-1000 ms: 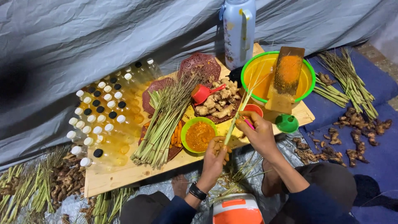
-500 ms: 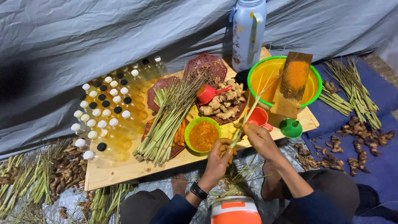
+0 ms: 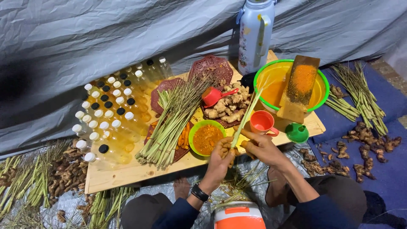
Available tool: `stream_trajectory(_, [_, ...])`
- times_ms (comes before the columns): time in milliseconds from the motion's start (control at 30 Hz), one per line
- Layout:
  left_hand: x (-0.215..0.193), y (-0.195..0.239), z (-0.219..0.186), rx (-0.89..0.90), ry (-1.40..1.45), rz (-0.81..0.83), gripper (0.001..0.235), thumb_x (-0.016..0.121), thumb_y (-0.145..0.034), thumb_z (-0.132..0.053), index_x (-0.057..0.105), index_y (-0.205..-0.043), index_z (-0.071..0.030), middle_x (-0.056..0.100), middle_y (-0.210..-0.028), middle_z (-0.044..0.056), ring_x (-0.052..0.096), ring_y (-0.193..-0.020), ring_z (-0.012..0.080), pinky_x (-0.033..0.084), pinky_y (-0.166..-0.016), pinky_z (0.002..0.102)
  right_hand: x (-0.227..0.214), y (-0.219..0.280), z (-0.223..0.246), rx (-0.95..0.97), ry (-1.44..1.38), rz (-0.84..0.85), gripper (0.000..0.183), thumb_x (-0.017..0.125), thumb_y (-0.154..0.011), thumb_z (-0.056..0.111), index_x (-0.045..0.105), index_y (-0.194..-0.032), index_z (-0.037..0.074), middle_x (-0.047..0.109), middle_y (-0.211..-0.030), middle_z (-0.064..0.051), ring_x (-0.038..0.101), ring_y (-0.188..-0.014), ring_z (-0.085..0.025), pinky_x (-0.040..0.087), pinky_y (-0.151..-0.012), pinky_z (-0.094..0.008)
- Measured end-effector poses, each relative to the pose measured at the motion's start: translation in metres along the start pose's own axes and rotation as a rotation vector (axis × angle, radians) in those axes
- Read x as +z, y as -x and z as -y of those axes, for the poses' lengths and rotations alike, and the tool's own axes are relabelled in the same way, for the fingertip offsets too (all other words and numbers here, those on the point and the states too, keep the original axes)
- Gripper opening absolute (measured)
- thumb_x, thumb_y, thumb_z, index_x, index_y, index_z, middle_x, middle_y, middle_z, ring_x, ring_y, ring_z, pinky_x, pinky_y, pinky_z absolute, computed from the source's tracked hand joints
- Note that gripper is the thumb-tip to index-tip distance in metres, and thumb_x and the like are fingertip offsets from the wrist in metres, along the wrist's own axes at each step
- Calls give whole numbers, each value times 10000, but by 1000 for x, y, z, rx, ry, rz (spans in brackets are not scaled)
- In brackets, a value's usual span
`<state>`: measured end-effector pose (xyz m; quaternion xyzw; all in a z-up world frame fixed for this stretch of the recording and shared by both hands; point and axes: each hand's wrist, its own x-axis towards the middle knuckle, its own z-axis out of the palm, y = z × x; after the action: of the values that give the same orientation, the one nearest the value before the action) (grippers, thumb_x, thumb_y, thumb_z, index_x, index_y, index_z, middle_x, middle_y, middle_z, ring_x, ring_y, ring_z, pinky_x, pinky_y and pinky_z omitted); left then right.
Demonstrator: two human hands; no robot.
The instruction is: The person sits on a tarp and uses a knife to trim and cut long green stalks on a wooden board. The person handles the stalks, cuts them into smaller pieces, and places them on the board alongside ginger roots and a bowl of orange powder.
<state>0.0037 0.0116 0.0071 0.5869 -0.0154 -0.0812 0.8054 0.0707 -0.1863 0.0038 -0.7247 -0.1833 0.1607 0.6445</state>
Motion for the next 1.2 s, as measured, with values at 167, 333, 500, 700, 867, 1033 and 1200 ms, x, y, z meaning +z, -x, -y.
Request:
stream_trajectory(167, [-9, -2, 5, -78, 112, 33, 453, 552, -880, -72, 493, -1329, -49, 618, -1016, 58, 506, -819, 96, 396, -688, 237, 2, -1, 0, 56, 207, -68, 544, 700, -890, 179, 612, -1413, 60, 760, -1008, -51, 635, -759, -106, 484, -628, -236])
stream_trajectory(333, [-19, -6, 14, -90, 210, 86, 305, 492, -1038, -303, 614, -1184, -64, 643, -970, 51, 540, -779, 86, 455, -680, 242, 9, 3, 11, -59, 483, -25, 480, 704, -869, 98, 683, -1336, 207, 841, -846, -9, 642, -556, -107, 490, -517, -264])
stream_trajectory(500, [-10, 0, -6, -216, 280, 46, 515, 536, -1026, -598, 553, -1050, -84, 620, -908, 87, 572, -740, 108, 492, -666, 256, 10, 7, 6, -542, 1042, -48, 385, 613, -861, 50, 744, -1143, 277, 688, -717, -51, 668, -568, -386, 550, -522, -469])
stream_trajectory(700, [-11, -4, 3, -266, 206, 16, 104, 611, -1019, -129, 620, -1015, -26, 577, -742, 3, 496, -545, 53, 417, -489, 179, 8, -3, -19, -473, 1049, -169, 815, 734, -868, 194, 340, -1574, 88, 564, -523, 14, 470, -377, -155, 337, -342, -362])
stream_trajectory(867, [0, 0, -12, -189, 158, 48, 222, 590, -1010, -158, 568, -1179, -16, 537, -796, -10, 427, -562, 37, 369, -483, 163, 11, 3, -1, -507, 923, -279, 440, 725, -894, 215, 512, -1221, 11, 735, -652, -55, 647, -466, -209, 448, -391, -326])
stream_trajectory(1033, [15, 7, -18, -105, 51, -30, 143, 536, -1039, -160, 528, -1135, -55, 432, -730, -35, 318, -554, 36, 246, -471, 194, 14, 10, 19, -535, 985, -383, 352, 751, -879, 264, 578, -1092, 44, 653, -585, -34, 626, -464, -216, 446, -425, -342])
stream_trajectory(1200, [18, 8, -16, -28, 15, -108, 183, 560, -1050, -238, 517, -1134, -81, 423, -713, -53, 339, -544, 36, 256, -459, 190, 16, 10, 22, -677, 1093, -366, 165, 713, -903, 216, 622, -822, 105, 586, -637, -24, 547, -473, -193, 435, -460, -363])
